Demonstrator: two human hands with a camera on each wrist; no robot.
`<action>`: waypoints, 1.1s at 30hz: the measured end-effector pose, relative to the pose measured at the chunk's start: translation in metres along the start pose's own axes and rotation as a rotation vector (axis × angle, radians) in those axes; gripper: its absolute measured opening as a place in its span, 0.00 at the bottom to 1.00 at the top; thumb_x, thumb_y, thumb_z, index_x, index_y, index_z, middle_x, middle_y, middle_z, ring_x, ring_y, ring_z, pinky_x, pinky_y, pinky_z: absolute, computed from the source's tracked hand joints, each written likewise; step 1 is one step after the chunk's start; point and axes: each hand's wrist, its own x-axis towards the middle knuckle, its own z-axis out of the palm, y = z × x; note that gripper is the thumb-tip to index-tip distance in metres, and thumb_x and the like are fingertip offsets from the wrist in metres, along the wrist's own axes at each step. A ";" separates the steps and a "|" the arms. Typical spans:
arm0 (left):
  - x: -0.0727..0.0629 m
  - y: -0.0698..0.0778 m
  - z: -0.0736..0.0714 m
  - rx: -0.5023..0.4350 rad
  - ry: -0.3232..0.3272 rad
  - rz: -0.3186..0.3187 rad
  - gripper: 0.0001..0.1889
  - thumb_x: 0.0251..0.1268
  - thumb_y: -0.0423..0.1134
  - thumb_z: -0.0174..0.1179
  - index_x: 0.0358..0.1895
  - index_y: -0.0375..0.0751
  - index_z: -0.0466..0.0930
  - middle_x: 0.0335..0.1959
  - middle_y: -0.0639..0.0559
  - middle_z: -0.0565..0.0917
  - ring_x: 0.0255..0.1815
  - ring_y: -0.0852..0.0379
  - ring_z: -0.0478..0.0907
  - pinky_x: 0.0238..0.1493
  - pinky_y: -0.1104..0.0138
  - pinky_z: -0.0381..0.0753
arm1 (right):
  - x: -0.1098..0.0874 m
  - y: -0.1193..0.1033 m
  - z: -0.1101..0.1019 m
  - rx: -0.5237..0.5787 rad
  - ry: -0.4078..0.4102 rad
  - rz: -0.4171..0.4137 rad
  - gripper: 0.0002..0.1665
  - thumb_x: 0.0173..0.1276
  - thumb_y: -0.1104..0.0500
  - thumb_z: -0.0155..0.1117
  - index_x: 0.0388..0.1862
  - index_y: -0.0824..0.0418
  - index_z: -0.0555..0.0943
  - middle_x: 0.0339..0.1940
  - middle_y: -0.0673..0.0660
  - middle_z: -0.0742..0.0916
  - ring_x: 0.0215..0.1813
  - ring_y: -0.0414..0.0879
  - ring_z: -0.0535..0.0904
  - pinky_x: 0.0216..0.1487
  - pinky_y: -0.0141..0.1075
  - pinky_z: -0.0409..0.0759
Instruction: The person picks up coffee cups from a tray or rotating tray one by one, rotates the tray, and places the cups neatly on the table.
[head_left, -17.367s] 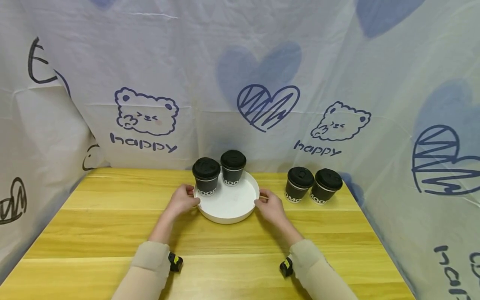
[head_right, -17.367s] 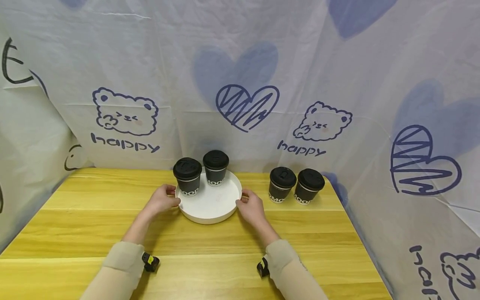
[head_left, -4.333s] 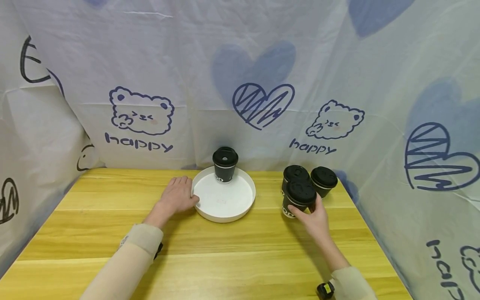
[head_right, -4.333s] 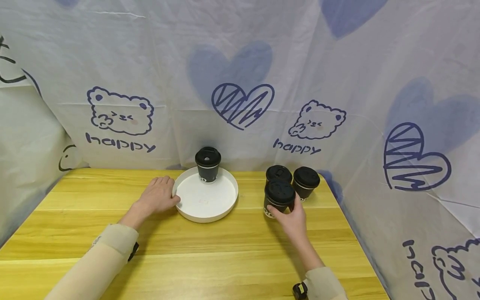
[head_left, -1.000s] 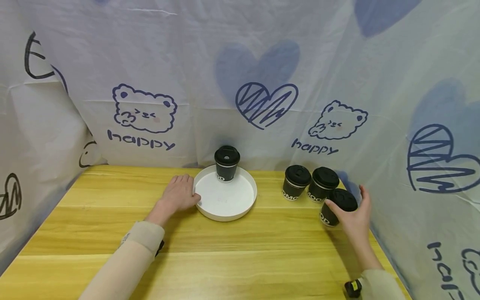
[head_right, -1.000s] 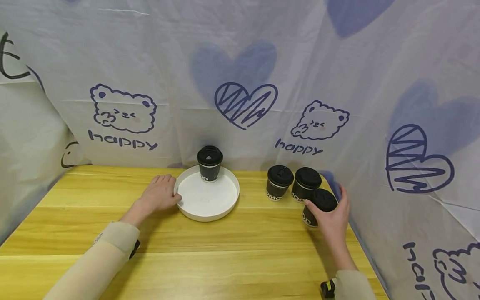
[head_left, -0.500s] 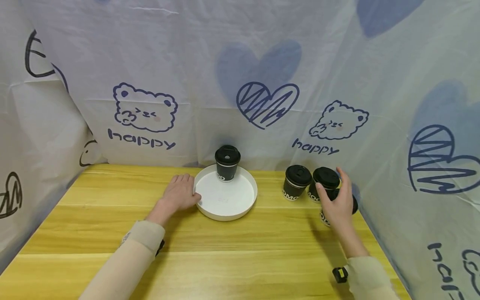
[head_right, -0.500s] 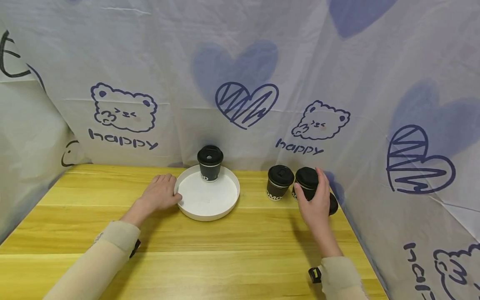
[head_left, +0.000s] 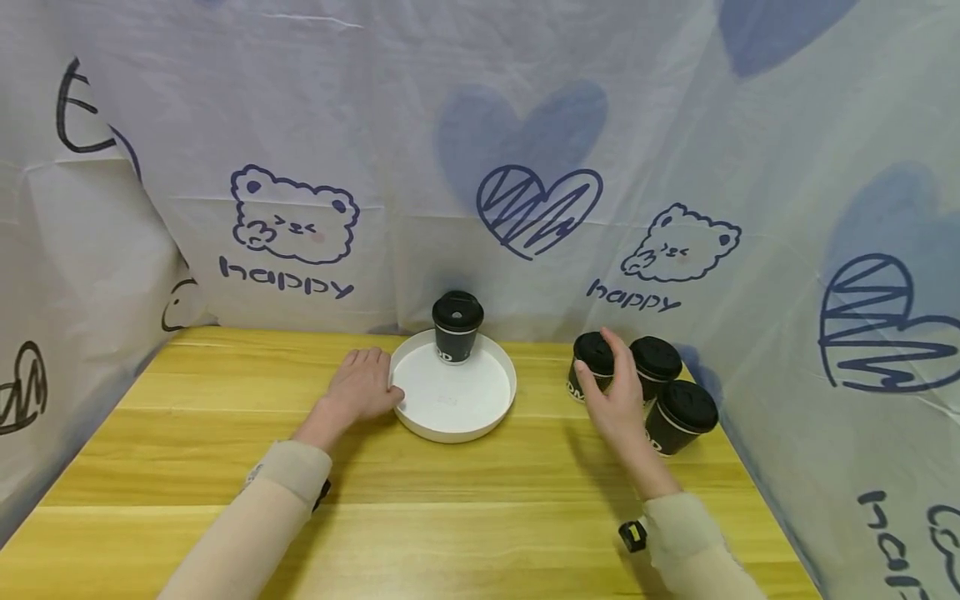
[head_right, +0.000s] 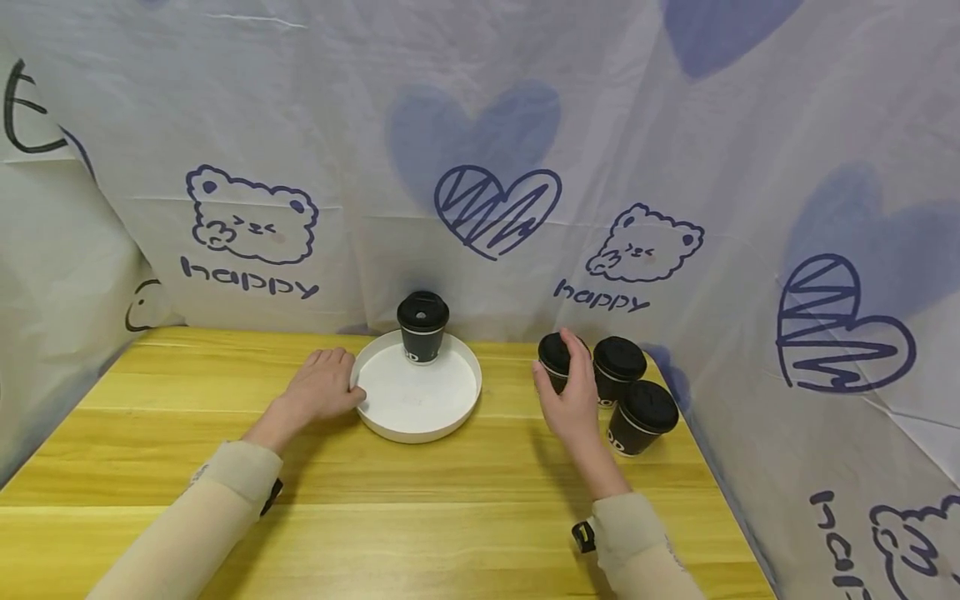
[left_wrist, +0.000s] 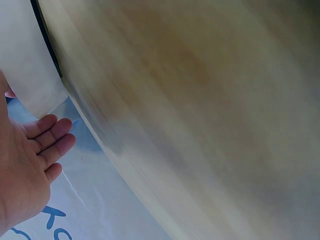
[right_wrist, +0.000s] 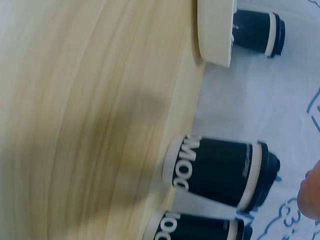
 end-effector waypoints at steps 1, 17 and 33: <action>0.000 0.000 0.000 0.001 0.001 -0.001 0.35 0.66 0.52 0.57 0.64 0.22 0.70 0.61 0.30 0.75 0.66 0.32 0.69 0.77 0.43 0.58 | 0.000 -0.001 0.004 0.002 -0.005 -0.006 0.38 0.75 0.57 0.65 0.80 0.60 0.65 0.78 0.61 0.71 0.78 0.59 0.65 0.76 0.60 0.63; 0.000 0.000 0.000 0.006 -0.007 -0.006 0.37 0.66 0.53 0.57 0.65 0.22 0.69 0.63 0.29 0.75 0.67 0.32 0.68 0.78 0.44 0.58 | 0.002 -0.004 0.052 0.054 -0.163 0.040 0.36 0.75 0.57 0.63 0.78 0.66 0.66 0.74 0.67 0.73 0.73 0.62 0.70 0.76 0.54 0.66; 0.000 0.001 -0.001 0.002 -0.022 -0.007 0.37 0.67 0.52 0.56 0.67 0.21 0.67 0.65 0.28 0.73 0.69 0.31 0.67 0.79 0.43 0.56 | 0.007 -0.001 0.085 0.023 -0.361 0.246 0.34 0.72 0.63 0.64 0.74 0.70 0.68 0.69 0.69 0.76 0.64 0.63 0.79 0.65 0.52 0.80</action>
